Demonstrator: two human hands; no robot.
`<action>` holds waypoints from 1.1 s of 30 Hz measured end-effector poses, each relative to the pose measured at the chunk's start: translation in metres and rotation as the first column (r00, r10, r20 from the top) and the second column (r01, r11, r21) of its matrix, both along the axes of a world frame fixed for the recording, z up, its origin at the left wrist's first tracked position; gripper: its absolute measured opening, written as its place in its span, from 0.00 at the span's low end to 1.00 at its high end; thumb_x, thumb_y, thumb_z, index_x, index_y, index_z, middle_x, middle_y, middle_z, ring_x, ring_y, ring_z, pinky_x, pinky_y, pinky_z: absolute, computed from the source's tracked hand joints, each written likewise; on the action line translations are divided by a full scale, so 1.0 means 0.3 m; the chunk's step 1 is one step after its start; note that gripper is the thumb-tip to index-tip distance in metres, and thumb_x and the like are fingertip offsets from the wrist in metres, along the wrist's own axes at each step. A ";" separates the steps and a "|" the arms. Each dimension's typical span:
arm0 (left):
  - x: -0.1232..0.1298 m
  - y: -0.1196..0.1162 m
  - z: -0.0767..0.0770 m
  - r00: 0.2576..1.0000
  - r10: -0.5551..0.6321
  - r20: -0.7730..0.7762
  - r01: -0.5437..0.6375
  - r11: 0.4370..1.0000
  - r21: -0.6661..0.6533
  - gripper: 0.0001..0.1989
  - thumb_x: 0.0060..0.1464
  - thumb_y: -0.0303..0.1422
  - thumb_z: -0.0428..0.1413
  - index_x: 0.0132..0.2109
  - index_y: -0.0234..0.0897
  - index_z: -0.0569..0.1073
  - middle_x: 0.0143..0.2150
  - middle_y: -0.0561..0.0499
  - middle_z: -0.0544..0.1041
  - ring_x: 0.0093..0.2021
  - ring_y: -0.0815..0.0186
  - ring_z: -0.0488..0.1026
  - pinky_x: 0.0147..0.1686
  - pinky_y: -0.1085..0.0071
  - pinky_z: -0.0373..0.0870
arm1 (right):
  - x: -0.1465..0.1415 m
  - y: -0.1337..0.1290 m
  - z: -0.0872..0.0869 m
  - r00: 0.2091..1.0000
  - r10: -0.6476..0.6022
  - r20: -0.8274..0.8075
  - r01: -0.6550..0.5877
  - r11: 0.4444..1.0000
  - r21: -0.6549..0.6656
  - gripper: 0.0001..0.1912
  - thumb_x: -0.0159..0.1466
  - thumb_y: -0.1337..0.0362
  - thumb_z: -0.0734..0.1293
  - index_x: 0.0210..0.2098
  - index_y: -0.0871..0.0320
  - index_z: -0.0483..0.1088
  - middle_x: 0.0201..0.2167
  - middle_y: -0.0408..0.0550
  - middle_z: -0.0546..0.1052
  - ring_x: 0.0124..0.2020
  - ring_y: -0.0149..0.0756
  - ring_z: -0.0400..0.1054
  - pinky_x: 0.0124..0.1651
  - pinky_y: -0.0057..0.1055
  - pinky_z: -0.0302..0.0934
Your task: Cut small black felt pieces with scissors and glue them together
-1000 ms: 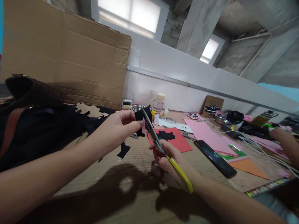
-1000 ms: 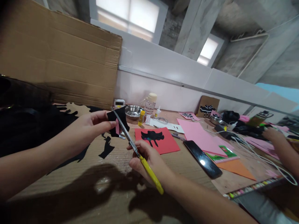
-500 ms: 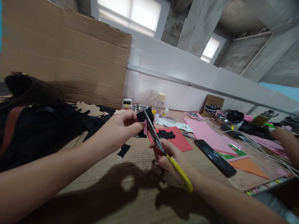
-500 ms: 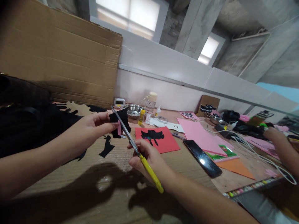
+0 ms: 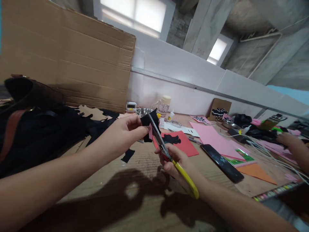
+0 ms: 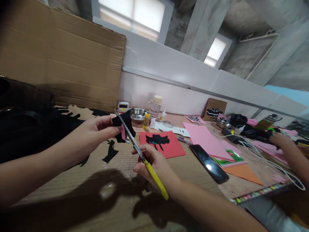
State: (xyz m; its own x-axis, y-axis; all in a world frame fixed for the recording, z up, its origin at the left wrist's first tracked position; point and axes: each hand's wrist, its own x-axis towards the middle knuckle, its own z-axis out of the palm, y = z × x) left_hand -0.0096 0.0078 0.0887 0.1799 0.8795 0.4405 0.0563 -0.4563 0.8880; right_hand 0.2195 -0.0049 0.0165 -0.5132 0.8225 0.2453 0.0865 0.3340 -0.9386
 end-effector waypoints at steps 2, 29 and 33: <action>0.000 -0.001 0.002 1.000 -0.011 0.012 0.012 1.000 -0.006 0.07 0.49 0.37 0.61 0.28 0.41 0.79 0.32 0.49 0.81 0.36 0.58 0.78 0.42 0.62 0.78 | -0.001 0.000 0.005 1.000 -0.002 0.009 0.002 1.000 0.000 0.30 0.61 0.40 0.75 0.50 0.55 0.69 0.29 0.38 0.64 0.26 0.28 0.53 0.29 0.27 0.53; -0.022 0.049 -0.076 0.997 -0.045 -0.069 0.033 0.986 -0.163 0.11 0.55 0.43 0.63 0.36 0.40 0.76 0.32 0.51 0.81 0.34 0.63 0.77 0.40 0.66 0.75 | 0.040 0.103 0.125 0.896 -0.411 0.169 0.381 0.906 0.186 0.16 0.67 0.47 0.69 0.44 0.53 0.70 0.40 0.48 0.76 0.40 0.43 0.71 0.43 0.37 0.67; -0.004 0.061 -0.130 0.990 -0.070 -0.123 0.041 0.975 -0.220 0.13 0.51 0.43 0.65 0.38 0.39 0.77 0.32 0.51 0.81 0.34 0.62 0.78 0.40 0.65 0.76 | 0.059 0.156 0.105 0.900 -0.416 0.134 0.394 0.905 0.162 0.17 0.68 0.46 0.68 0.43 0.53 0.68 0.38 0.48 0.74 0.38 0.41 0.68 0.37 0.35 0.65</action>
State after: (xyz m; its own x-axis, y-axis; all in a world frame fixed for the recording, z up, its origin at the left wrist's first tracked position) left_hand -0.0108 0.0262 0.0497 0.2740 0.9384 0.2107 0.1569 -0.2597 0.9528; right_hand 0.2372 0.0418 0.0479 -0.1841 0.9345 0.3047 0.3865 0.3538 -0.8517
